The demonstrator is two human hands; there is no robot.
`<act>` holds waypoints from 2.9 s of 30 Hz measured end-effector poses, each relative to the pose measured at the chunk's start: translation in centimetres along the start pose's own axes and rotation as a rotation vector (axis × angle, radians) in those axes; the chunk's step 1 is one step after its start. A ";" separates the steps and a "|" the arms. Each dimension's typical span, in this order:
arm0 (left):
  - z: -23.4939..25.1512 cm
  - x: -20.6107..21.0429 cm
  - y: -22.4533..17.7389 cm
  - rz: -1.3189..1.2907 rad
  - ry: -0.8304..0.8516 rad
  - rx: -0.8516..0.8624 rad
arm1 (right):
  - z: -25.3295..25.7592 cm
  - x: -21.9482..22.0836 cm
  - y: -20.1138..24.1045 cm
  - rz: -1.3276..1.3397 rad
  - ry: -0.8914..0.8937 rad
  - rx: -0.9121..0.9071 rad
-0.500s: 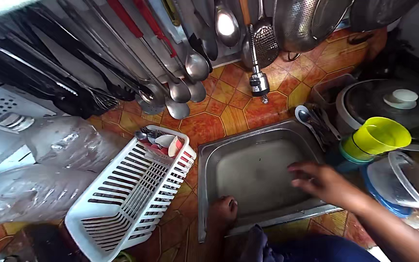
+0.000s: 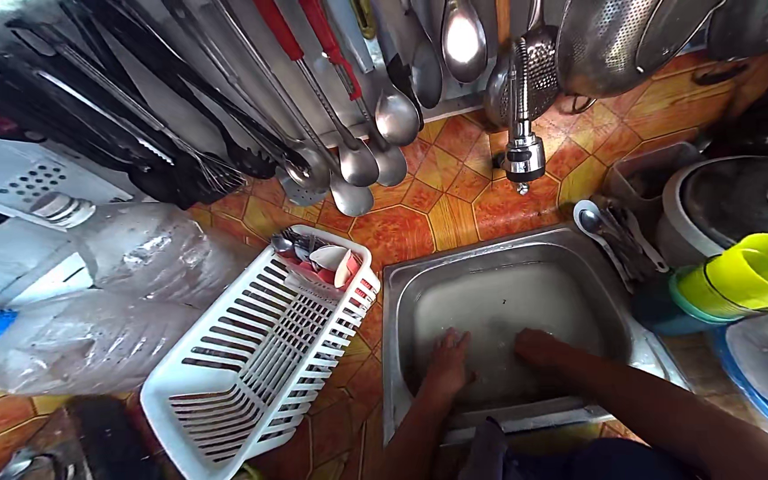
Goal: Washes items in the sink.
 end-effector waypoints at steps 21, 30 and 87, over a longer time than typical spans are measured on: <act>1.4 1.9 -1.9 -0.013 0.314 0.153 | -2.7 0.1 0.9 0.247 0.224 0.031; -1.2 2.0 -2.9 -1.482 0.177 0.182 | -2.2 -3.9 4.0 0.789 -0.120 -0.248; -1.6 0.0 1.9 -1.831 -0.238 -0.029 | 2.1 -5.1 2.0 0.328 -0.241 0.036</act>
Point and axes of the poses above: each hand's wrist, its own z-axis towards the middle knuckle, its own x-axis out of the palm, y = z × x, the point moved 2 cm from there along z, towards the middle knuckle, and after that the axes turned 12 degrees about y, right-handed, at the moved point
